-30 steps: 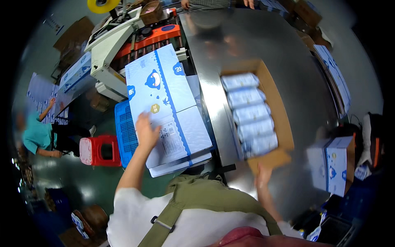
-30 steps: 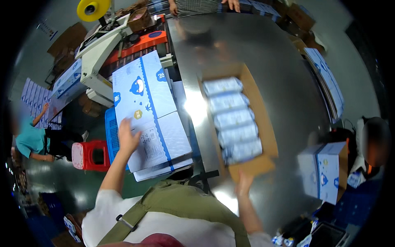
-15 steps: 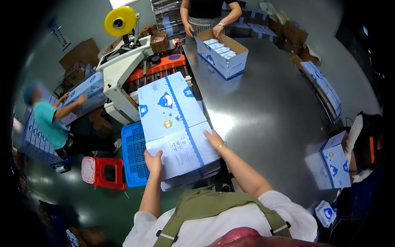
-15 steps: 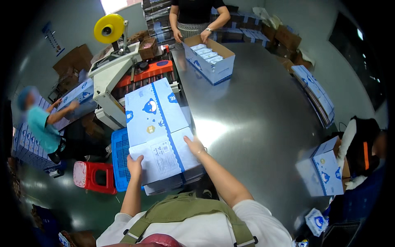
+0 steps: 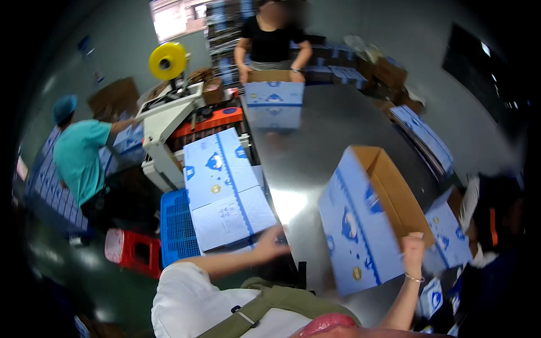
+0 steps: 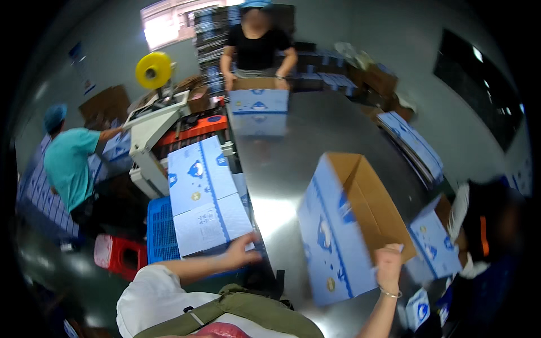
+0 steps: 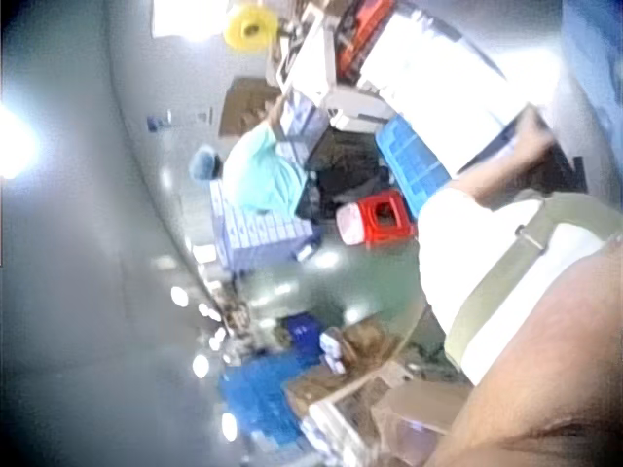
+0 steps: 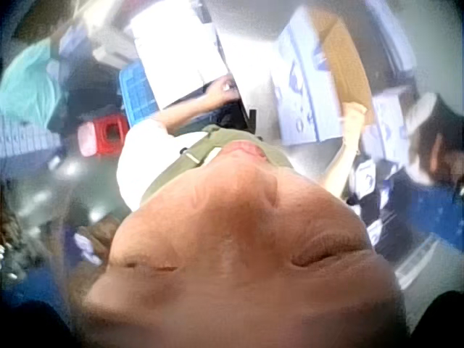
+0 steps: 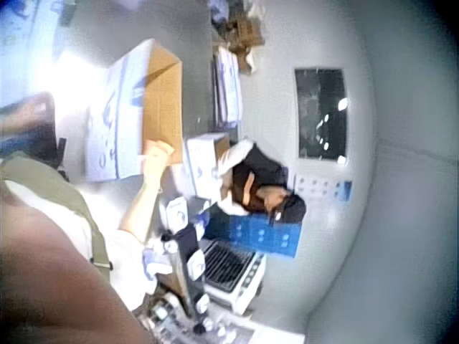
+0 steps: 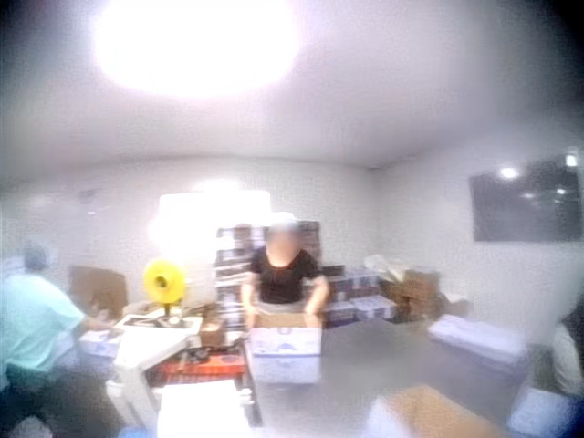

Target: The person picks up groups of blue packets from a table and places them into cardboard boxes, then closes the box flaps and moves the boxes to the side.

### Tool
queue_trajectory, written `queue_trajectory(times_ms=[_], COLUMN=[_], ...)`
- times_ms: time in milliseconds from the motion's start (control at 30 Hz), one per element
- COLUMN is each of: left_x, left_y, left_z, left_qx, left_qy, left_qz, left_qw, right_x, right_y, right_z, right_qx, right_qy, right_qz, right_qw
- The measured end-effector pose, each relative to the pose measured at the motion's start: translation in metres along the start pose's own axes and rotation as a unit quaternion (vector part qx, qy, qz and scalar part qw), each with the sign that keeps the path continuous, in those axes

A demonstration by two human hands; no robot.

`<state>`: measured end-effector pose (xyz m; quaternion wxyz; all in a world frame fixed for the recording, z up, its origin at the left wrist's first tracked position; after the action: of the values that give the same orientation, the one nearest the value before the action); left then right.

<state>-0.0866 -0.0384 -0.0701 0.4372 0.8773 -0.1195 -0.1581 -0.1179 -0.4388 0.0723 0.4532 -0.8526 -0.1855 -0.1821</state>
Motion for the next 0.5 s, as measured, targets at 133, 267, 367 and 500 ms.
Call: queue_trajectory(times_ms=[133,267,367,500], left_x=[0.11,0.137,0.113,0.096], left_y=[0.077,0.197,0.227,0.226], left_z=[-0.054,0.004,0.057,0.102], left_qx=[0.27,0.34,0.492,0.55], left_qy=[0.172,-0.251,-0.413,-0.504], left_qz=[0.284,0.338,0.329,0.336], left_qw=[0.904,0.841,0.692,0.575], right_x=[-0.102,-0.196,-0.209,-0.206], right_y=[0.034,0.082,0.078,0.071], right_z=[0.048,0.048,0.035,0.011], right_qx=[-0.266,-0.222,-0.218,-0.076], right_qy=[-0.299,-0.37,-0.303,-0.083], right_qz=[0.072,0.232,0.235,0.201], right_qw=[0.913,0.872,0.897,0.973])
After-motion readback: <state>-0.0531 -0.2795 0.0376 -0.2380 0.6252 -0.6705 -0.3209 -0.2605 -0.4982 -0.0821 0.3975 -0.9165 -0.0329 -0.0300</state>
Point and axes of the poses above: each hand's wrist, its own x-axis towards the middle knuckle, its own z-axis out of the palm, y = z × x, the point moved 4 cm from there along x, towards the middle knuckle, and after that the axes turned 15 degrees about x, right-handed, at the moved point
